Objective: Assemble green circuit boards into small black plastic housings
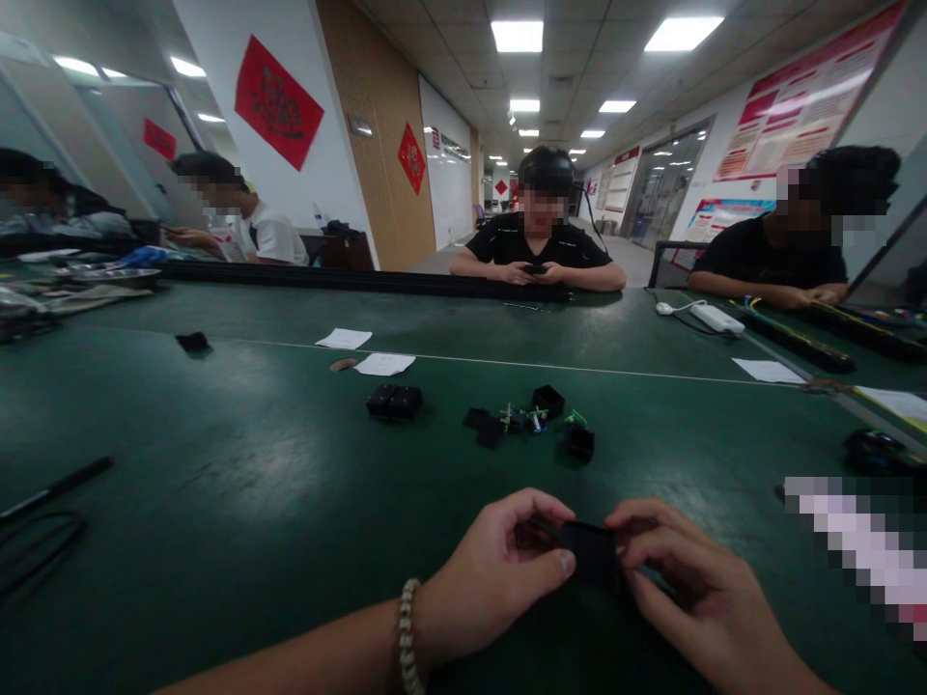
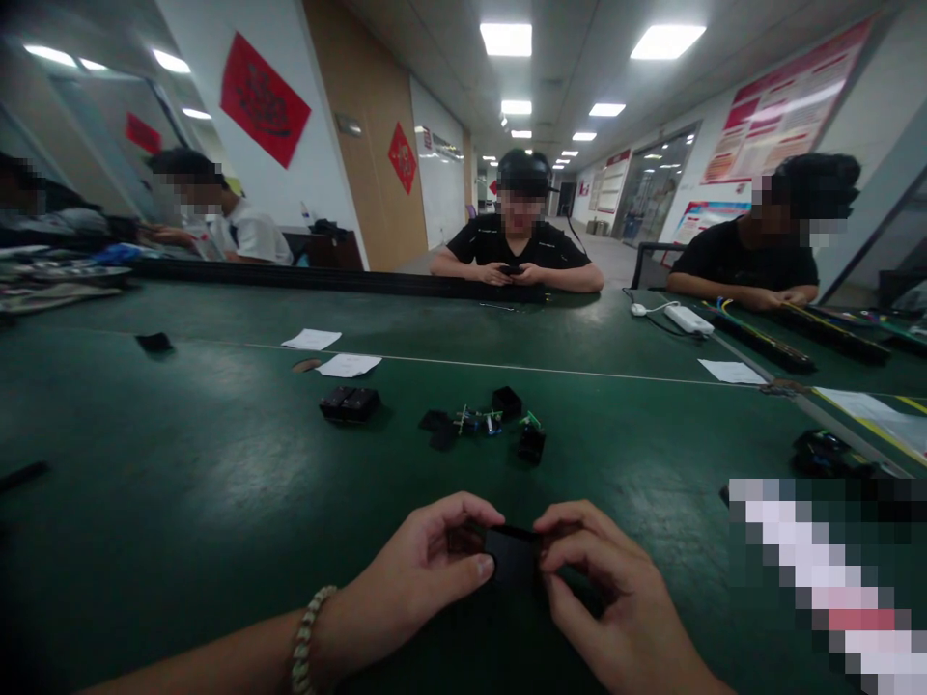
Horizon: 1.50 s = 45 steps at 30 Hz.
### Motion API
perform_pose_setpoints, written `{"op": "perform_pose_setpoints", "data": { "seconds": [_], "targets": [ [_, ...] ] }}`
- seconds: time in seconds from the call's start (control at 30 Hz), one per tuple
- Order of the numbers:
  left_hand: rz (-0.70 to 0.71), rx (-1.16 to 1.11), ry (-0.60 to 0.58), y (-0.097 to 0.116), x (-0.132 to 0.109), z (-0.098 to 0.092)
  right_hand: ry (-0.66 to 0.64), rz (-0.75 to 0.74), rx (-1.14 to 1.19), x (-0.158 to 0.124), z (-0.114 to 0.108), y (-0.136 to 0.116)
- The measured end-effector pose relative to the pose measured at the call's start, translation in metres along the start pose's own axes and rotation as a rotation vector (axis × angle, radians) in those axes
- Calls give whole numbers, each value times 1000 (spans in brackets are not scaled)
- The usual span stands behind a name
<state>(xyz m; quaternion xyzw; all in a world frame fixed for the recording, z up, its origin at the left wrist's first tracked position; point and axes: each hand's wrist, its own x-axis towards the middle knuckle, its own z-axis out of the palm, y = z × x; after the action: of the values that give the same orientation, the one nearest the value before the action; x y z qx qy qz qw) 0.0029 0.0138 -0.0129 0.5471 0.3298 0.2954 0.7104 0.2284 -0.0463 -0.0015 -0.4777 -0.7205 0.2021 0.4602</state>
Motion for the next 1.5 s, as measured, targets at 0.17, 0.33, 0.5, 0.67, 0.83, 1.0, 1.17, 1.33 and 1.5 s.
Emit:
{"op": "perform_pose_setpoints", "data": {
  "seconds": [0.17, 0.33, 0.5, 0.67, 0.83, 1.0, 1.17, 1.33, 1.5],
  "targets": [
    [-8, 6, -5, 1, -1, -1, -31, 24, -3, -3, 2, 3],
    [5, -5, 4, 2, -2, 0, -46, 42, -9, -3, 4, 6],
    [-19, -1, -3, -1, 0, 0, -88, 86, 7, -5, 2, 7],
    [-11, 19, -1, -1, -1, 1, -54, 87, 31, -1, 2, 0],
    [-6, 16, -18, 2, -3, 2, -59, 109, 14, 1, 2, -3],
    [-16, 25, -15, 1, -3, 1, -115, 138, 35, -2, 1, 4],
    [-16, 21, -14, 2, -2, 1, -112, 127, 28, -1, 1, 4],
    [-19, 25, -6, 2, -1, 1, -56, 110, 50, 2, 3, -1],
    [-18, 24, -11, 3, -1, 2, -46, 99, 58, 2, 3, -2]
  ]
}}
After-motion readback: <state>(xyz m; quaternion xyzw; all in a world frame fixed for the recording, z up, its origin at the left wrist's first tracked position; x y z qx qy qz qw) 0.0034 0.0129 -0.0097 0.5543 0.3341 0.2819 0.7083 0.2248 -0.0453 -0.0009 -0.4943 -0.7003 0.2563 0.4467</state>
